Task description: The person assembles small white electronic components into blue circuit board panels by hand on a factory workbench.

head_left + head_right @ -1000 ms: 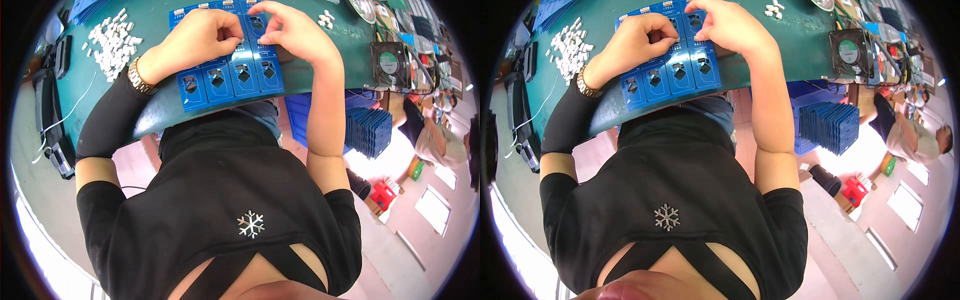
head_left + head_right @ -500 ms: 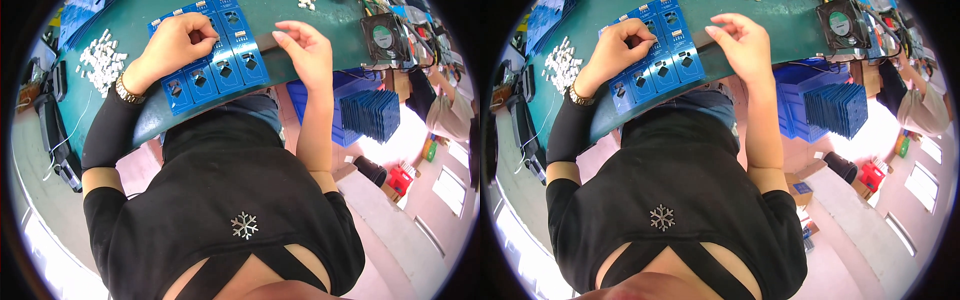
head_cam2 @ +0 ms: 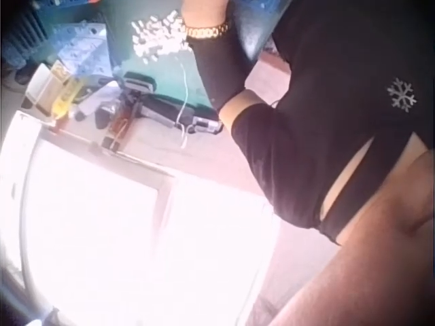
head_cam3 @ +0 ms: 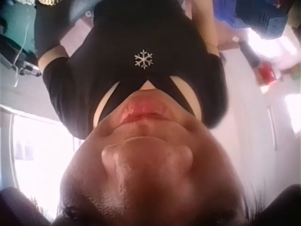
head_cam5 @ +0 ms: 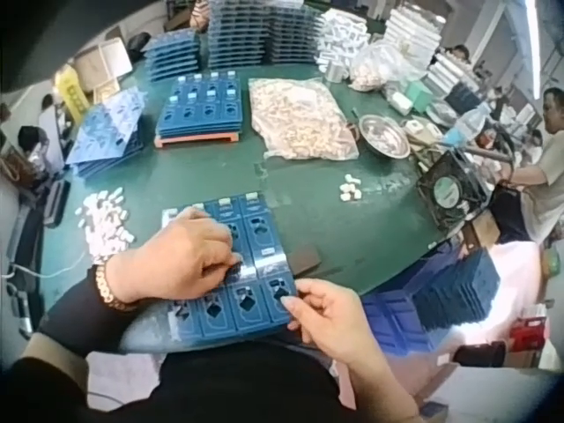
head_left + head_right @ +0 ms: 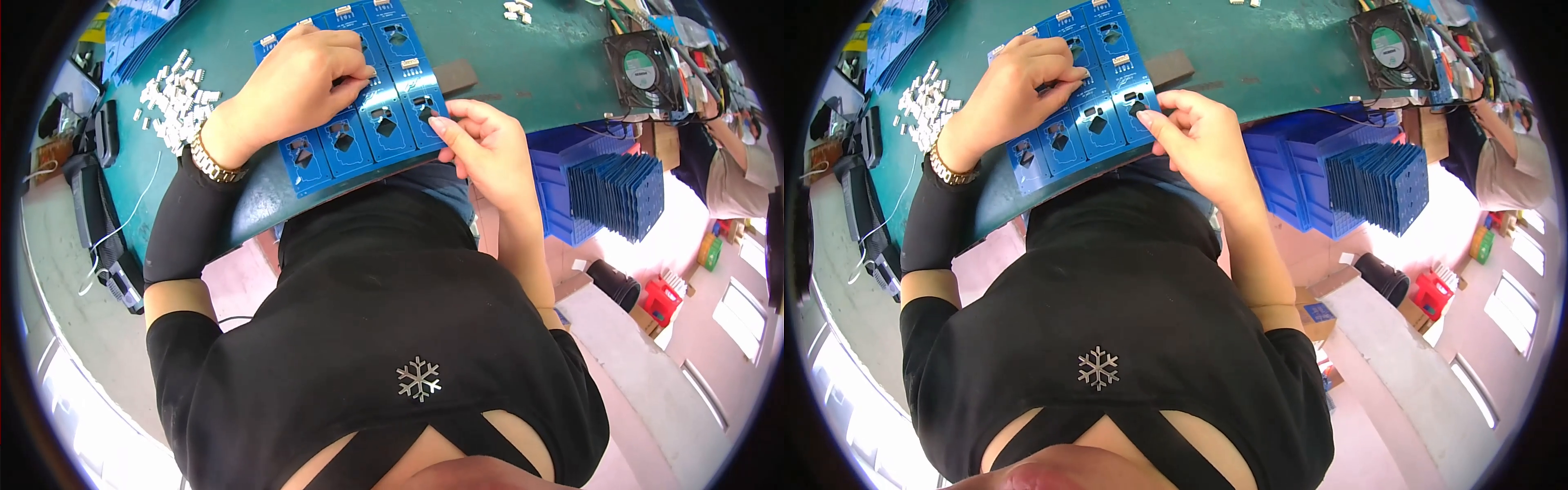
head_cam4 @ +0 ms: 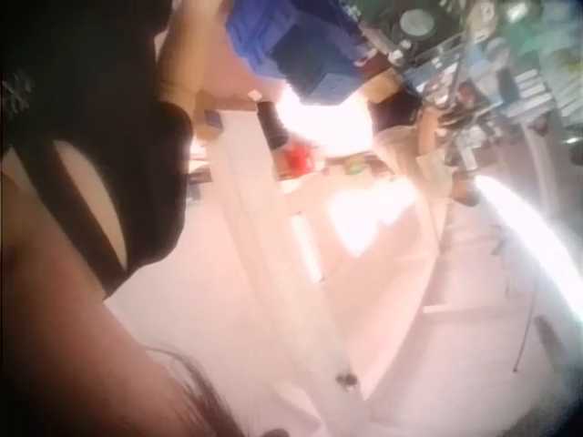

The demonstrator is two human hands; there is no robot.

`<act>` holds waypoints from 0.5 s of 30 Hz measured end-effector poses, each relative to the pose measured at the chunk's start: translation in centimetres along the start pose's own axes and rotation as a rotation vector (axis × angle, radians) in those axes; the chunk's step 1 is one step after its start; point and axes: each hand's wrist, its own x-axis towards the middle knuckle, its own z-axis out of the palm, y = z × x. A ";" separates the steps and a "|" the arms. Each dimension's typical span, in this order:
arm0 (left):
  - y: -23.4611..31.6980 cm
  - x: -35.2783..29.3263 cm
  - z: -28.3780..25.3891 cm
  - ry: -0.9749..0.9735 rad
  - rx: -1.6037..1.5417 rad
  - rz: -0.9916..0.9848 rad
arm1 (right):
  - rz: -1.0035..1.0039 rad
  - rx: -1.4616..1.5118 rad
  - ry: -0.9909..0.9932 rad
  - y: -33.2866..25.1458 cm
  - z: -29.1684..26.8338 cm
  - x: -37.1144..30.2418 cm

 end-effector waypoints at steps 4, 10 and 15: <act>1.5 0.4 -1.9 -0.027 0.203 0.061 | 0.013 0.189 -0.076 -0.2 -0.1 0.5; 2.1 0.0 -2.2 -0.162 0.178 -0.084 | 0.021 0.262 -0.016 1.5 0.2 -0.3; 2.6 0.3 -6.2 0.087 -0.048 -0.129 | -0.121 0.436 0.031 3.4 -0.4 -1.1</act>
